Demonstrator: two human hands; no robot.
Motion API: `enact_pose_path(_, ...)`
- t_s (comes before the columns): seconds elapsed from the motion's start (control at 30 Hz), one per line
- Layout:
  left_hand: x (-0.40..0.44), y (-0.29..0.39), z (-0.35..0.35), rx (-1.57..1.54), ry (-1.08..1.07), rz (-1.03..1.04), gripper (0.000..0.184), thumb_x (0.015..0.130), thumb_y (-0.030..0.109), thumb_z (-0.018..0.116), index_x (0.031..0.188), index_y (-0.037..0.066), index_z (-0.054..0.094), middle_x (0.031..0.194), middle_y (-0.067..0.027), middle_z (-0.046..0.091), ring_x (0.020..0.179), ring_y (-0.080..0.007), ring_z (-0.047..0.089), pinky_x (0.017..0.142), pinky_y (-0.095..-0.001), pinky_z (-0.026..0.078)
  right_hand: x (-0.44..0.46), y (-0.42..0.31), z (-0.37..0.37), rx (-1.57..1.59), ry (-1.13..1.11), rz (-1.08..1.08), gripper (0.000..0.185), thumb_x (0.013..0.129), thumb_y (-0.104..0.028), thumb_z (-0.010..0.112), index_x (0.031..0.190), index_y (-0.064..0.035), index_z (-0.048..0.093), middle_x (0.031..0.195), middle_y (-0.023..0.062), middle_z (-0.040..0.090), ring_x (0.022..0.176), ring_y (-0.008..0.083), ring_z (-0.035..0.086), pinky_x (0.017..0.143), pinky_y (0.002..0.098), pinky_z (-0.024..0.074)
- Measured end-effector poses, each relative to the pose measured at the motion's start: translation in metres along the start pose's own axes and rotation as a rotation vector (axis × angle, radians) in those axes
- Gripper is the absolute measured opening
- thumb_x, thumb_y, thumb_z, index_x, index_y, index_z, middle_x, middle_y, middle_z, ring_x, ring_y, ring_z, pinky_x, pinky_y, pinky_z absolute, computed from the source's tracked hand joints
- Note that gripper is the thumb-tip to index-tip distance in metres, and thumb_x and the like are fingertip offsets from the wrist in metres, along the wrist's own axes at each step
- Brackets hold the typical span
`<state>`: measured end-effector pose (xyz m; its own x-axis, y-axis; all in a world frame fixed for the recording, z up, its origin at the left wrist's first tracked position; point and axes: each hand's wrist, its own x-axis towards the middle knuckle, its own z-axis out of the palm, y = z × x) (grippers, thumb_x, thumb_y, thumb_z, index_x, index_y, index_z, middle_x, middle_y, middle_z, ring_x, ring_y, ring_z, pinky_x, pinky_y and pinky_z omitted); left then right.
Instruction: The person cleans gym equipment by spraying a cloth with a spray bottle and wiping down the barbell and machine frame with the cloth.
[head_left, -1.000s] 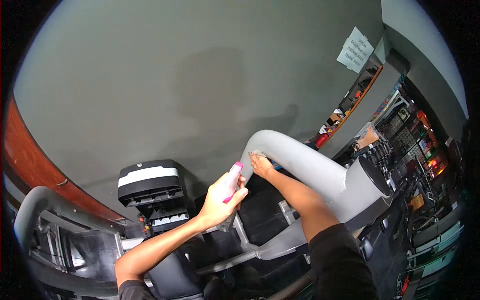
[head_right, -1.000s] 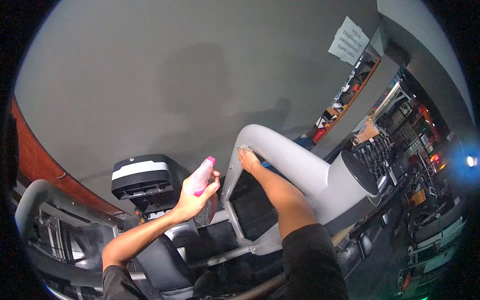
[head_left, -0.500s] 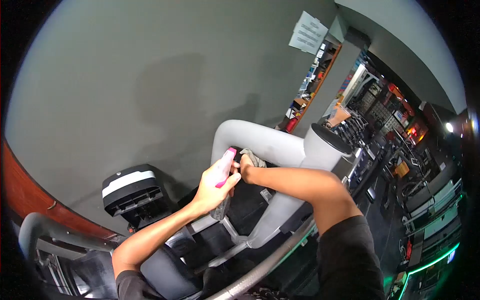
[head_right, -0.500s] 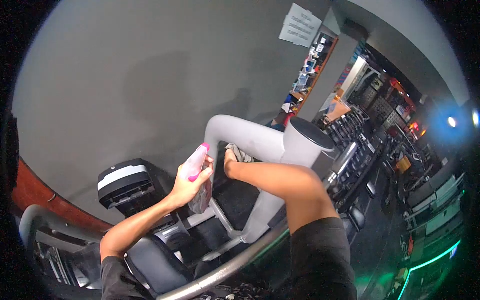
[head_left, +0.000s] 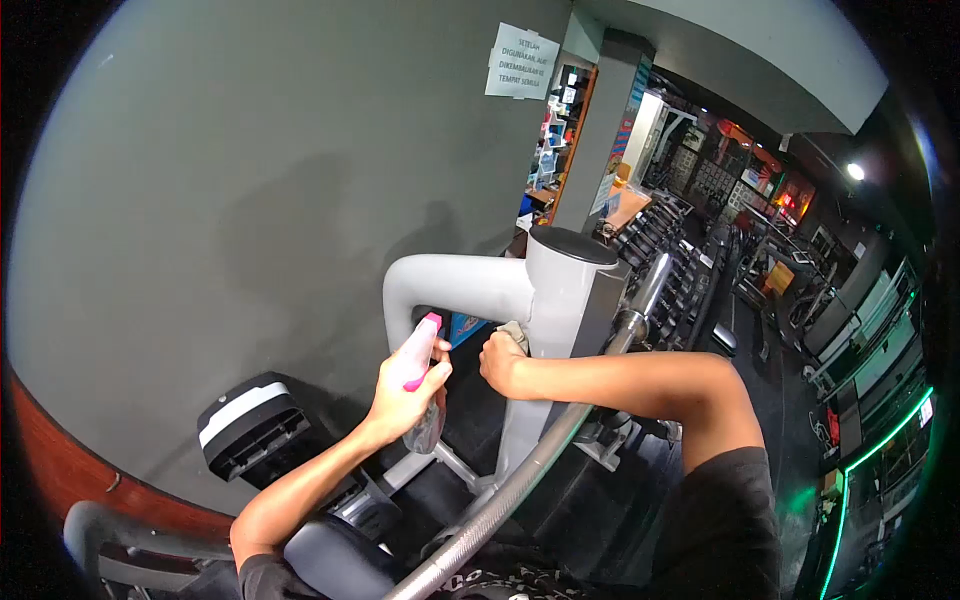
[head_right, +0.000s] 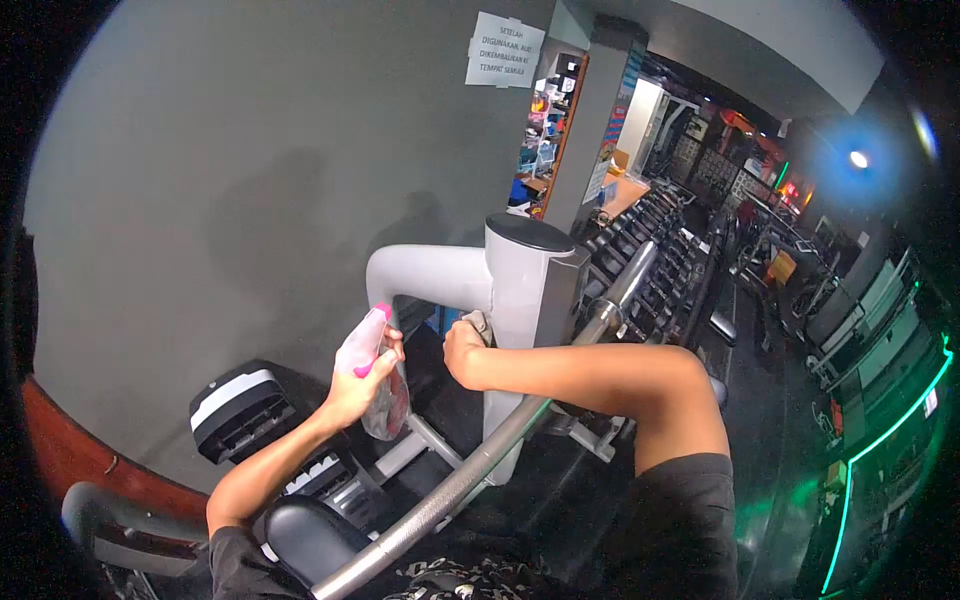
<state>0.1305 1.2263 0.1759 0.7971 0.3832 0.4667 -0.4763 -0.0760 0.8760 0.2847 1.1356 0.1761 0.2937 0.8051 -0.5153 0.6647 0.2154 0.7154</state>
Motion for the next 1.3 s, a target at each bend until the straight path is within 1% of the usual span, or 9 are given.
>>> enact_pose_path(0.23, -0.011, 0.012, -0.003, -0.083, 0.015, -0.003, 0.025, 0.089, 0.008, 0.059, 0.110, -0.002, 0.051, 0.084, -0.0043, 0.055, 0.060, -0.0089, 0.056, 0.051, -0.0246, 0.049, -0.080, 0.077, -0.072, 0.450, 0.008, -0.049, 0.029, 0.076, -0.021, 0.062, 0.105, -0.0138, 0.066, 0.091, 0.0112, 0.068, 0.085, 0.0297, 0.066, 0.070, 0.0421, 0.0536)
enact_pose_path(0.33, -0.018, 0.018, 0.000, -0.134, -0.038, 0.005, 0.025, 0.090, 0.008, 0.057, 0.112, -0.002, 0.049, 0.086, -0.0067, 0.054, 0.061, -0.0100, 0.056, 0.053, -0.0252, 0.049, -0.148, 0.130, -0.088, 0.615, 0.523, 0.279, 0.034, 0.077, -0.014, 0.058, 0.110, -0.0227, 0.060, 0.090, 0.0106, 0.067, 0.084, 0.0310, 0.065, 0.070, 0.0440, 0.0530)
enact_pose_path(0.43, -0.024, 0.019, 0.006, -0.190, -0.090, -0.011, 0.026, 0.090, 0.007, 0.057, 0.112, -0.003, 0.049, 0.088, -0.0074, 0.054, 0.060, -0.0103, 0.056, 0.054, -0.0252, 0.049, -0.139, 0.163, -0.048, 0.693, 1.183, 0.441, 0.033, 0.082, -0.008, 0.054, 0.115, -0.0145, 0.058, 0.105, 0.0148, 0.062, 0.097, 0.0312, 0.061, 0.084, 0.0398, 0.0491)
enact_pose_path(0.57, -0.028, 0.024, 0.018, -0.223, -0.170, -0.027, 0.029, 0.089, 0.007, 0.058, 0.114, -0.004, 0.048, 0.090, -0.0081, 0.054, 0.064, -0.0103, 0.055, 0.055, -0.0253, 0.049, -0.111, 0.159, 0.005, 1.081, 1.000, 0.320, 0.026, 0.085, -0.010, 0.053, 0.110, -0.0091, 0.059, 0.095, 0.0163, 0.061, 0.097, 0.0343, 0.059, 0.083, 0.0426, 0.0469)
enact_pose_path(0.73, -0.037, 0.029, 0.021, -0.269, -0.218, -0.038, 0.031, 0.088, 0.007, 0.059, 0.115, -0.004, 0.048, 0.091, -0.0086, 0.054, 0.065, -0.0110, 0.056, 0.057, -0.0250, 0.049, -0.139, 0.131, -0.003, 0.664, 0.966, 0.503, 0.033, 0.081, -0.002, 0.050, 0.112, -0.0106, 0.059, 0.099, 0.0129, 0.061, 0.093, 0.0319, 0.060, 0.079, 0.0425, 0.0513)
enact_pose_path(1.03, -0.041, 0.026, 0.017, -0.290, -0.213, -0.044, 0.032, 0.088, 0.008, 0.059, 0.115, -0.004, 0.047, 0.091, -0.0093, 0.054, 0.064, -0.0113, 0.055, 0.058, -0.0254, 0.049, -0.210, 0.107, 0.001, 0.676, 0.938, 0.497, 0.037, 0.075, 0.003, 0.052, 0.107, -0.0124, 0.060, 0.100, 0.0113, 0.059, 0.093, 0.0306, 0.060, 0.077, 0.0423, 0.0519)
enact_pose_path(1.13, -0.042, 0.034, 0.020, -0.296, -0.214, -0.045, 0.032, 0.088, 0.007, 0.058, 0.115, -0.004, 0.047, 0.092, -0.0098, 0.053, 0.064, -0.0113, 0.054, 0.059, -0.0259, 0.050, -0.230, 0.100, -0.016, 0.742, 0.649, 0.667, 0.031, 0.076, -0.001, 0.055, 0.106, -0.0104, 0.059, 0.100, 0.0101, 0.059, 0.095, 0.0304, 0.059, 0.078, 0.0422, 0.0494)
enact_pose_path(1.23, -0.041, 0.032, 0.019, -0.287, -0.246, -0.018, 0.032, 0.088, 0.006, 0.058, 0.115, -0.005, 0.046, 0.092, -0.0103, 0.053, 0.064, -0.0114, 0.055, 0.059, -0.0264, 0.050, -0.235, 0.105, -0.017, 0.846, 0.713, 0.786, 0.032, 0.078, -0.004, 0.055, 0.109, -0.0117, 0.057, 0.102, 0.0138, 0.061, 0.092, 0.0322, 0.061, 0.076, 0.0436, 0.0510)
enact_pose_path(1.3, -0.038, 0.034, 0.024, -0.305, -0.258, -0.037, 0.032, 0.088, 0.006, 0.058, 0.115, -0.005, 0.046, 0.092, -0.0102, 0.054, 0.064, -0.0114, 0.055, 0.059, -0.0264, 0.050, -0.213, 0.100, 0.000, 0.767, 1.105, 0.907, 0.036, 0.079, -0.005, 0.054, 0.114, -0.0134, 0.057, 0.103, 0.0134, 0.061, 0.092, 0.0330, 0.061, 0.079, 0.0428, 0.0506)
